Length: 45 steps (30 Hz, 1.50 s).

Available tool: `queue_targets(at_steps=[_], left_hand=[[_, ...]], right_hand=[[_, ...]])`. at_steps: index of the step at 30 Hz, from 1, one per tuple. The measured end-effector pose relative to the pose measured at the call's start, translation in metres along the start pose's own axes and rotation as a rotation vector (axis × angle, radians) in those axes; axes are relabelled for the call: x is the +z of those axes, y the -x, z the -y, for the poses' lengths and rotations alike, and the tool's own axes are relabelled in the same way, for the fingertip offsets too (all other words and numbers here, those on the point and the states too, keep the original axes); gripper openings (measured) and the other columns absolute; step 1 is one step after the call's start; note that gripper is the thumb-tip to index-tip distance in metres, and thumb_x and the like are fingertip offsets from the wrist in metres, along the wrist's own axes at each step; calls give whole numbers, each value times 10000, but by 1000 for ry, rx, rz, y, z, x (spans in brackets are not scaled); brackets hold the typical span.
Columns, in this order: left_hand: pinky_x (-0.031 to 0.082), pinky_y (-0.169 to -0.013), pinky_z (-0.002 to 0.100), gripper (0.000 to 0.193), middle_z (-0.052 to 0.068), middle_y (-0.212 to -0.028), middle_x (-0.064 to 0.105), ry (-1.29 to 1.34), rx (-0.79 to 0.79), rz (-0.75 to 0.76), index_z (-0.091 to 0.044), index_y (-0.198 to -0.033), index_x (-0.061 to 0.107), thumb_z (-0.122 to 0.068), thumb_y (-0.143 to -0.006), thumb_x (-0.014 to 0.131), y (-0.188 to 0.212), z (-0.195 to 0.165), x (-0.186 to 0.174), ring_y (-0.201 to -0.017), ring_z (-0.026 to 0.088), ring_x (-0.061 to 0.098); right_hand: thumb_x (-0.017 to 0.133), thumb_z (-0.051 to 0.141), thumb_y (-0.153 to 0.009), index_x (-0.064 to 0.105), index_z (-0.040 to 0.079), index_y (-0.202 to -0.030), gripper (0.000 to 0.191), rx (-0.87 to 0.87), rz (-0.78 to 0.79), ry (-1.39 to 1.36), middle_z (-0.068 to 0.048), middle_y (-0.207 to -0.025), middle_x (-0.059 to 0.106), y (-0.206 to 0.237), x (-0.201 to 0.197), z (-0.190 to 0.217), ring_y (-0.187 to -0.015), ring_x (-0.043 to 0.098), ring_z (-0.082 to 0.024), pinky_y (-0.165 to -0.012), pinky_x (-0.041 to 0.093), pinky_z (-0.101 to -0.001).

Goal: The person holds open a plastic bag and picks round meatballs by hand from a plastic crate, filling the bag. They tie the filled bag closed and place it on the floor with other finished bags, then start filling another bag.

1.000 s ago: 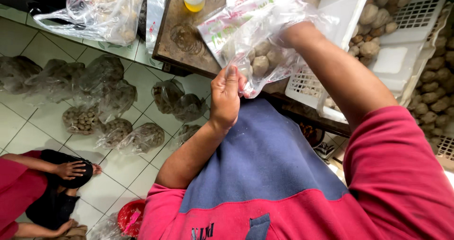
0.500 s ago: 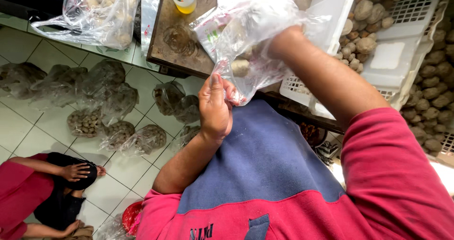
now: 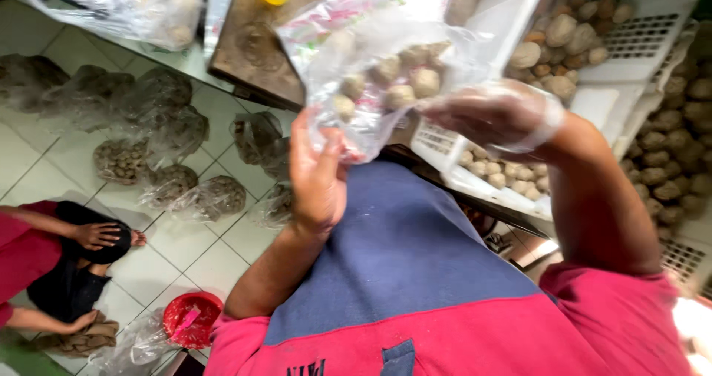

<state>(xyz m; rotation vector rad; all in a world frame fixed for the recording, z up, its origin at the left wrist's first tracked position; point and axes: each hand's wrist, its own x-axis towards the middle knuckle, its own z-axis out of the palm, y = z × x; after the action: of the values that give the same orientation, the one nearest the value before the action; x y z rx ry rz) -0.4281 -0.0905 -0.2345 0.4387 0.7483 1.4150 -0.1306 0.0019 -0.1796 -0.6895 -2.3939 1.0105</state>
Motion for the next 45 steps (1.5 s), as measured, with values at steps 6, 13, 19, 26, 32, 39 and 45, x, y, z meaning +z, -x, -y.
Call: queue_targets(at_steps=[6, 13, 19, 26, 32, 39, 45], left_hand=[[542, -999, 401, 213, 96, -1094, 637, -77, 77, -67, -19, -1295, 536, 10, -1086, 563, 15, 27, 11, -1012, 204, 654], [533, -993, 380, 251, 53, -1085, 611, -185, 192, -119, -59, -1315, 530, -1, -1076, 584, 29, 49, 35, -989, 177, 625], [459, -761, 305, 260, 37, -987, 567, -131, 199, -103, -32, -1408, 542, -104, -1159, 545, 27, 63, 41, -832, 118, 526], [425, -731, 253, 418, 39, -1200, 676, -230, 147, -114, -12, -1535, 491, -122, -1133, 530, 27, 53, 20, -795, 87, 486], [446, -764, 213, 630, 53, -939, 655, -219, 56, 78, -83, -1682, 241, -139, -1128, 535, 22, 33, 4, -791, 71, 535], [484, -831, 251, 611, 71, -962, 667, -258, -54, 207, -16, -1667, 260, -147, -1128, 515, 11, 13, -20, -878, 112, 602], [490, -844, 259, 570, 76, -1015, 671, -273, -101, 253, -32, -1670, 264, -186, -1161, 466, 10, 6, -33, -920, 114, 608]], right_hand=[[706, 115, -1073, 670, 19, -1107, 109, 718, -528, -7, -111, -1008, 680, 129, -26, -32, -901, 666, -246, -790, 569, -369], [740, 136, -880, 709, 122, -1125, 248, 403, -116, 509, -207, -1182, 628, 146, 18, -86, -1069, 631, -413, -892, 559, -500], [616, 45, -848, 629, 117, -1202, 362, 459, 160, 587, -170, -1146, 620, 146, 50, -115, -1106, 623, -398, -893, 560, -489], [652, 163, -957, 549, 121, -1371, 429, 646, 80, 338, -214, -1166, 624, 156, 53, -112, -1043, 643, -441, -895, 541, -528], [670, 207, -947, 332, 178, -1588, 725, 862, 67, 307, -257, -1318, 595, 148, 55, -93, -1135, 621, -455, -971, 513, -521], [705, 153, -906, 416, 110, -1521, 681, 866, -70, 359, -300, -1258, 630, 133, 64, -68, -1090, 639, -464, -914, 527, -516], [622, 202, -1030, 635, 76, -1302, 299, 1234, -321, -41, -192, -982, 671, 117, 62, -38, -774, 617, -207, -658, 495, -372]])
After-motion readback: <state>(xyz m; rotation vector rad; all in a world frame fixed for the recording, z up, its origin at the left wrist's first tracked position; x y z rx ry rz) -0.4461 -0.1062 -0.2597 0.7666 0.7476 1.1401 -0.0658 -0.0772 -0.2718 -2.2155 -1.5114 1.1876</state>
